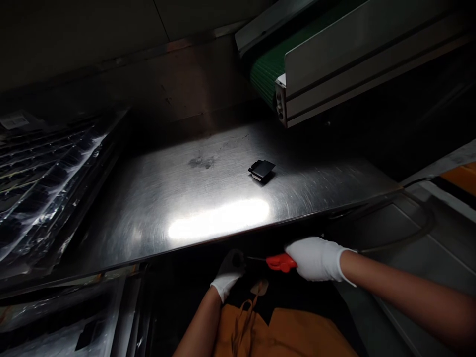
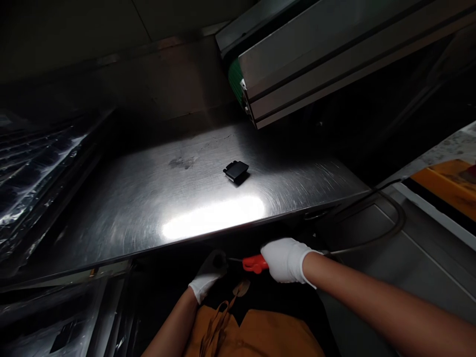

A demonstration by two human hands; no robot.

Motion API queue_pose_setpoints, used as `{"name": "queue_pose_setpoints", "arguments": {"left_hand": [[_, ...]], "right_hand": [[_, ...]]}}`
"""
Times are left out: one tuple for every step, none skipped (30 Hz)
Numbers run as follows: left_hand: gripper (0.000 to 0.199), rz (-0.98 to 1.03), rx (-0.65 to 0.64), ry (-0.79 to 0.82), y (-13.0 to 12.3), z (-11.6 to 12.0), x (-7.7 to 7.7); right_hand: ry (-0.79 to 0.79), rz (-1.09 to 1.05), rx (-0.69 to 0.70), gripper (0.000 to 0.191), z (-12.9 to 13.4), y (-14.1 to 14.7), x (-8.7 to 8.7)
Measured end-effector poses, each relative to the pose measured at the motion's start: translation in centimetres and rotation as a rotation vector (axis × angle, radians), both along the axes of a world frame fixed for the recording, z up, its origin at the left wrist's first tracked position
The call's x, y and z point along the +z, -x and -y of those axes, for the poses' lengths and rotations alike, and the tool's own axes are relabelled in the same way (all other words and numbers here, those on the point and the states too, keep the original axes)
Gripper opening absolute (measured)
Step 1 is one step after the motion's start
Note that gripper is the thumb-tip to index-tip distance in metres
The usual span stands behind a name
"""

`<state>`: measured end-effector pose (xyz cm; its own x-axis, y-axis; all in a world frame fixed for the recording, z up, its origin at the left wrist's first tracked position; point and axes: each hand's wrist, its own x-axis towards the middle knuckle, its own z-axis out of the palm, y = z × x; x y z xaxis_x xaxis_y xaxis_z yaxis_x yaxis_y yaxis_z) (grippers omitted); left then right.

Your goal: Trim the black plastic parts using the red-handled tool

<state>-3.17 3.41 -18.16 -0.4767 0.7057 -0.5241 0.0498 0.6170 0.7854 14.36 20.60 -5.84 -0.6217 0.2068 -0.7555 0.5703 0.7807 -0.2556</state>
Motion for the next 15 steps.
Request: {"name": "queue_pose_setpoints", "arguments": {"left_hand": [[0.021,0.003,0.008,0.008,0.0,0.1,0.0],[0.022,0.035,0.025,0.009,0.1,0.2,0.0],[0.025,0.084,0.041,0.009,0.1,0.3,0.0],[0.027,0.137,0.053,0.005,0.2,0.5,0.0],[0.027,0.188,0.063,-0.01,0.2,0.7,0.0],[0.027,0.241,0.065,-0.028,0.3,0.8,0.0],[0.026,0.3,0.071,-0.045,0.3,1.0,-0.1],[0.026,0.362,0.083,-0.061,0.4,1.1,-0.1],[0.029,0.426,0.098,-0.077,0.4,1.2,-0.1],[0.031,0.479,0.106,-0.091,0.4,1.2,-0.1],[0.034,0.506,0.108,-0.108,0.4,1.3,-0.1],[0.036,0.505,0.105,-0.129,0.4,1.3,-0.1],[0.036,0.486,0.1,-0.151,0.4,1.4,-0.1],[0.036,0.464,0.095,-0.162,0.4,1.4,-0.1],[0.035,0.448,0.095,-0.162,0.4,1.5,-0.1]], "right_hand": [[0.002,0.003,0.003,0.029,0.0,-0.1,-0.1],[0.022,0.005,0.009,0.028,0.1,-0.2,-0.1],[0.042,-0.003,0.014,0.028,0.2,-0.4,-0.2],[0.045,-0.02,0.013,0.028,0.2,-0.5,-0.3],[0.022,-0.044,0.0,0.027,0.4,-0.6,-0.4],[-0.012,-0.064,-0.017,0.026,0.5,-0.7,-0.5],[-0.034,-0.073,-0.029,0.024,0.6,-0.8,-0.6],[-0.034,-0.075,-0.033,0.023,0.7,-0.9,-0.6],[-0.014,-0.077,-0.035,0.023,0.9,-0.9,-0.6],[0.007,-0.081,-0.035,0.023,1.0,-1.0,-0.6],[0.009,-0.088,-0.031,0.024,1.1,-1.0,-0.6],[-0.009,-0.092,-0.031,0.025,1.2,-1.0,-0.5],[-0.038,-0.1,-0.036,0.025,1.3,-1.0,-0.5],[-0.06,-0.106,-0.04,0.025,1.4,-1.1,-0.5],[-0.055,-0.109,-0.035,0.024,1.5,-1.2,-0.5]]}}
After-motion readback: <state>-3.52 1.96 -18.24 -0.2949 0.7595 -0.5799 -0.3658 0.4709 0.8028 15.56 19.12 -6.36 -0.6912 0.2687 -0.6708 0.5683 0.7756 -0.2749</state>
